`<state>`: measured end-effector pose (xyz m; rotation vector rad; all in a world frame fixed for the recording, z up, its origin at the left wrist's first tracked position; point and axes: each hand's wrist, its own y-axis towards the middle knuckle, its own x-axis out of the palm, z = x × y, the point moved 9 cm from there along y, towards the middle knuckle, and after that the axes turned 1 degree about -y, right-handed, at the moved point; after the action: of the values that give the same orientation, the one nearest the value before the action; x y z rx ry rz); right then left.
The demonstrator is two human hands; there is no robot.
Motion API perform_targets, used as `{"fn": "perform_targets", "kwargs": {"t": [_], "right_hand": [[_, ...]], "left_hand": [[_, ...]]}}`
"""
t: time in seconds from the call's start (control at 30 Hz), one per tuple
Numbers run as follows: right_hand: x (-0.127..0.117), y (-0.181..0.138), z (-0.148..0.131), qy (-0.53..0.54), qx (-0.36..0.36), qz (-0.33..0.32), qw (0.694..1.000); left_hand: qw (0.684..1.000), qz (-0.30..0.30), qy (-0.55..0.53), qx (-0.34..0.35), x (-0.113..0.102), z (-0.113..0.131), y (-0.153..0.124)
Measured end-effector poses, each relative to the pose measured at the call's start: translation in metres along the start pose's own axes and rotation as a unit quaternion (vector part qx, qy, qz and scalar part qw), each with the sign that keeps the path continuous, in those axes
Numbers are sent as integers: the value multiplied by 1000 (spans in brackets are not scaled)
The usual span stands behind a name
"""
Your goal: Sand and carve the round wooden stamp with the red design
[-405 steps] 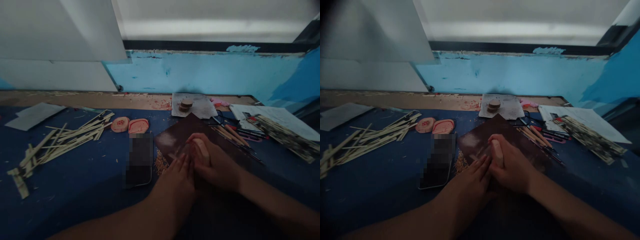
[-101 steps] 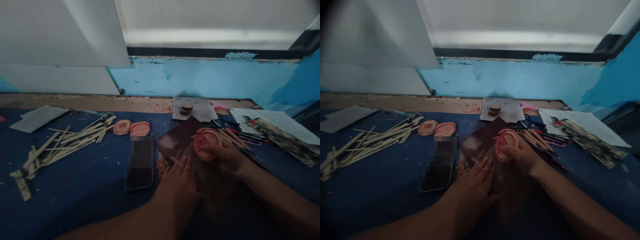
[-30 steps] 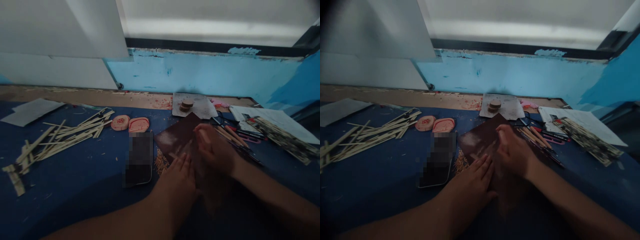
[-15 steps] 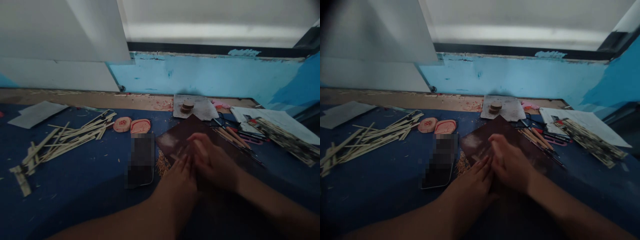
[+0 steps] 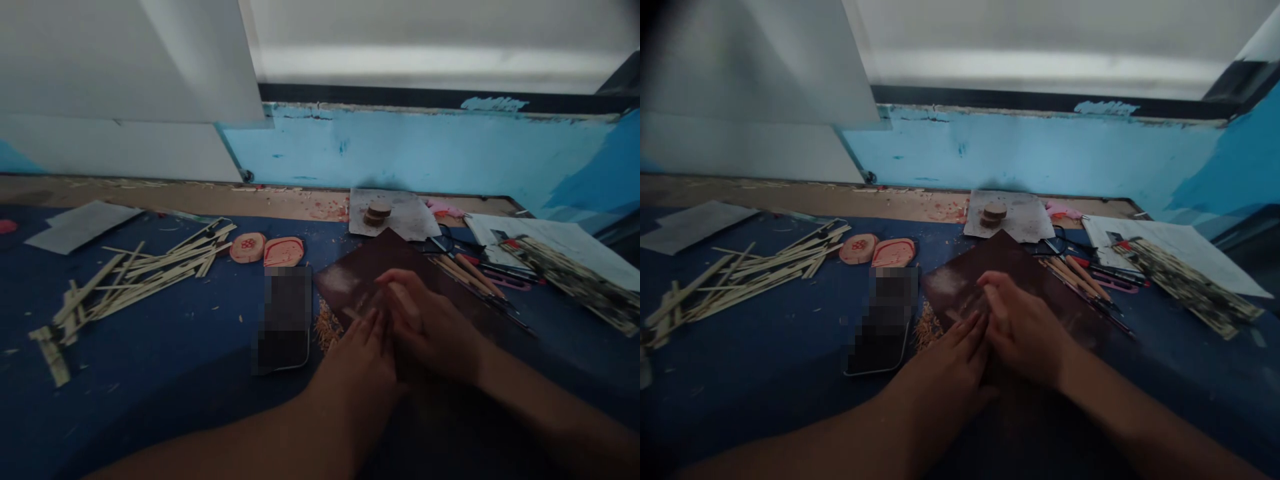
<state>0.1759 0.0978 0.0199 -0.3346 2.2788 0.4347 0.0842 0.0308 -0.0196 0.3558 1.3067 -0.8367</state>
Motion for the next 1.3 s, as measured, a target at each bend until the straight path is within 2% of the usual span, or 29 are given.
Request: {"fn": "perform_targets", "kwargs": {"t": [0.1, 0.2, 0.23, 0.27, 0.33, 0.43, 0.57, 0.67, 0.77, 0.9, 1.0, 1.07, 1.13, 1.2, 1.23, 1.3], "right_hand": [[-13, -1, 4, -26, 18, 68, 997], [2, 0, 1, -7, 0, -6, 1000], [3, 0, 0, 1, -5, -6, 1000], [-4, 0, 1, -8, 3, 33, 999], [-8, -1, 0, -32, 4, 64, 997], [7, -1, -6, -31, -27, -15, 999], [-7, -1, -1, -45, 0, 60, 997], [4, -1, -6, -19, -29, -3, 999], [-9, -2, -4, -40, -6, 60, 997], [3, -1, -7, -20, -27, -12, 999], [-11, -3, -3, -47, -8, 70, 996], [0, -3, -7, -35, -31, 13, 999], [6, -4, -8, -10, -31, -15, 999], [-6, -4, -4, -33, -7, 54, 998], [-9, -4, -4, -47, -5, 67, 997], [-2, -3, -6, -51, -22, 29, 998]], "left_hand": [[1000, 7, 13, 2, -2, 0, -1], [1000, 16, 15, 8, -3, 1, -1], [1000, 14, 14, 3, -2, 0, -1], [1000, 8, 16, 0, 0, -1, 0], [1000, 4, 21, -2, 3, -2, 1], [1000, 18, 23, 9, 2, 1, 1], [999, 27, 32, 7, 1, 1, 0], [1000, 21, 22, 8, 1, 1, 0], [1000, 8, 19, -5, 3, -1, 1], [1000, 18, 13, 3, 3, 0, 1], [1000, 2, 15, -9, 3, -2, 1], [1000, 2, 8, 1, 2, 1, 1], [1000, 4, -4, 4, 1, 2, 1], [1000, -1, -11, -8, 2, -1, 1], [1000, -2, -11, -14, 3, -2, 1], [1000, -2, -11, -13, 4, -3, 0]]}}
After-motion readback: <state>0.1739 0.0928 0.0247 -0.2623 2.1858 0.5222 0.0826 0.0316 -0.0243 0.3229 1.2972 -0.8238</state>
